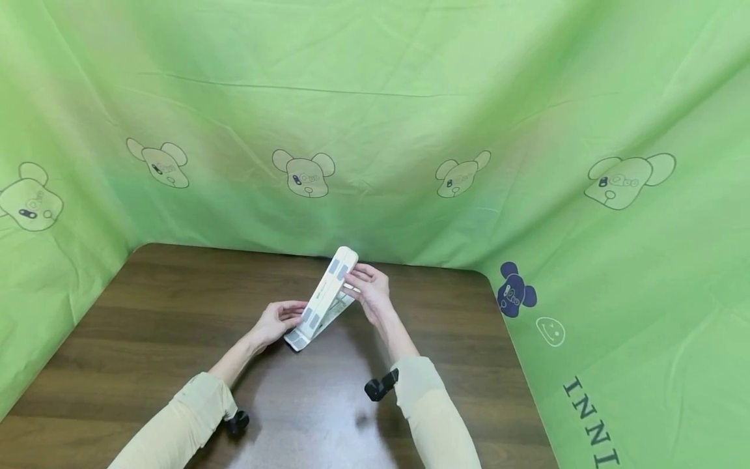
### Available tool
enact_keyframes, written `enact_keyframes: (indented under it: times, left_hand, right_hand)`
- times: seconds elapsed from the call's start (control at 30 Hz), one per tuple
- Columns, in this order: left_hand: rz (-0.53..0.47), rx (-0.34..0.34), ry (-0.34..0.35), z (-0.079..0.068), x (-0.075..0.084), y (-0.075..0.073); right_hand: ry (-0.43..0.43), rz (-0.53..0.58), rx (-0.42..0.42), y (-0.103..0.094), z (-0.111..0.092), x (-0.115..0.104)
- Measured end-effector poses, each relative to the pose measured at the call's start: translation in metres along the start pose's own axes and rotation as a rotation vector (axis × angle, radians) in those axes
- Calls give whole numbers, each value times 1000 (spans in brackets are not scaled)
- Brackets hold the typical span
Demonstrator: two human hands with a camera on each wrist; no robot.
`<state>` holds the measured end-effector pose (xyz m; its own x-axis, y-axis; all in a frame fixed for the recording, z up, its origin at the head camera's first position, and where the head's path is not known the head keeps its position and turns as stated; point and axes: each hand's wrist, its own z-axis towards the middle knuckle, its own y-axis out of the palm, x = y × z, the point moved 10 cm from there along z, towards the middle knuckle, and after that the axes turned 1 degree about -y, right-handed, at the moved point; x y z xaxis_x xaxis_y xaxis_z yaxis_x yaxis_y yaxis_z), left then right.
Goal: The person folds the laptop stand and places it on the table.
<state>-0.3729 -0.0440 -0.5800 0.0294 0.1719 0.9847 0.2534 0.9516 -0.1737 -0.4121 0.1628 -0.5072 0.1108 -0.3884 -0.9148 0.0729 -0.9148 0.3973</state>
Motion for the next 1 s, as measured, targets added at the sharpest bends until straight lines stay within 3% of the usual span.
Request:
enact_keyframes:
  times: [0.2,0.47,0.77,0.9,1.0]
  left_hand:
    - [15,82,5,2,4,-4]
    - [-26,219,5,1,9,-15]
    - [20,195,34,-8,14,-17]
    - [228,259,67,-14,16,-27]
    - [458,339,50,-12,0,-40]
  right_hand:
    - [-70,56,113,-2,-12,1]
    - [-136,120,173,-3,-24,-3]
    - [-136,116,219,-2,-26,0]
    - [-128,93,194,-1,-24,0]
    - [-124,55,163,-1,-22,-4]
